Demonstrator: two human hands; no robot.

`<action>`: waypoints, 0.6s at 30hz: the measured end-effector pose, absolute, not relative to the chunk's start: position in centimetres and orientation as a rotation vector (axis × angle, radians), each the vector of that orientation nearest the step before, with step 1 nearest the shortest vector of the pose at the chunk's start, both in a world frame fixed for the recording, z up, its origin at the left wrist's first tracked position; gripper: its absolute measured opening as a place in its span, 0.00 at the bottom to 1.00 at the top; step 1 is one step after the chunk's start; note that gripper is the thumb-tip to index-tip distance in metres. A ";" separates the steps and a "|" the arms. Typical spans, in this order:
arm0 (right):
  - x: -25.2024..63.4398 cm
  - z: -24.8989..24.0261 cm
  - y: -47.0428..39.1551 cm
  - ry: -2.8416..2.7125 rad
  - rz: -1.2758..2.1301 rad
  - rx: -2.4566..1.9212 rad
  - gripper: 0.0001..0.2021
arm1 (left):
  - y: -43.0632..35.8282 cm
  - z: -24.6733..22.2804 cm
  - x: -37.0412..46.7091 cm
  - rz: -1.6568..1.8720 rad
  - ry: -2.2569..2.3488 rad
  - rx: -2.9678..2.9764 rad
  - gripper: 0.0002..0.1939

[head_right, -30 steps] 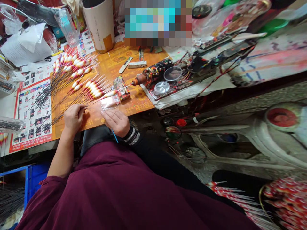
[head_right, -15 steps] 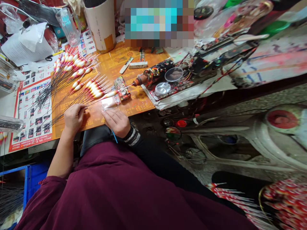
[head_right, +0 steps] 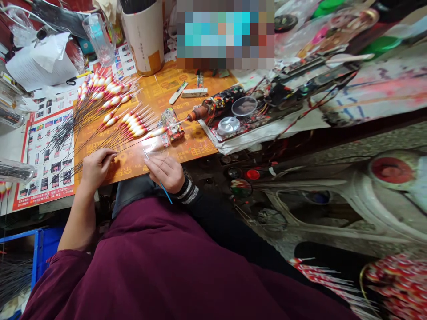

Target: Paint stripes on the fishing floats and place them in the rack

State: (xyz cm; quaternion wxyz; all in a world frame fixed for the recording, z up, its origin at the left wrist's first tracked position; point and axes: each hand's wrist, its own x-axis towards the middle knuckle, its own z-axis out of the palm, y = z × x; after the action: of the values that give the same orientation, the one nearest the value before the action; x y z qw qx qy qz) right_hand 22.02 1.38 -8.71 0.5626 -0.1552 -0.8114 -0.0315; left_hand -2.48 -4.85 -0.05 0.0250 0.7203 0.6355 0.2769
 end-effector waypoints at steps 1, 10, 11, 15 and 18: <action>22.1 -8.7 1.3 -1.913 -0.057 -0.341 0.23 | -5.4 0.4 -3.2 0.833 1.958 2.156 0.11; 19.0 -8.2 -2.0 -2.020 0.155 -0.018 0.20 | -9.3 3.8 -10.1 0.574 1.617 1.264 0.12; 18.3 -8.2 -2.4 -2.041 0.197 0.037 0.20 | -9.4 3.8 -10.5 0.579 1.590 1.236 0.12; 15.5 -8.1 -3.7 -2.104 0.315 0.210 0.21 | -9.5 3.3 -11.2 0.617 1.479 1.240 0.11; 13.4 -7.8 -4.7 -2.125 0.348 0.275 0.22 | -9.5 2.6 -11.5 0.674 1.405 1.255 0.11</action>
State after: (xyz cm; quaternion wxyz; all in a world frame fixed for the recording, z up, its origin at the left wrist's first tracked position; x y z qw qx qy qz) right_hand 13.38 -4.66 -7.82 0.4664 0.1121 -0.8660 0.1417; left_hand -11.45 -9.49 2.60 0.5400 0.5277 0.5912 0.2836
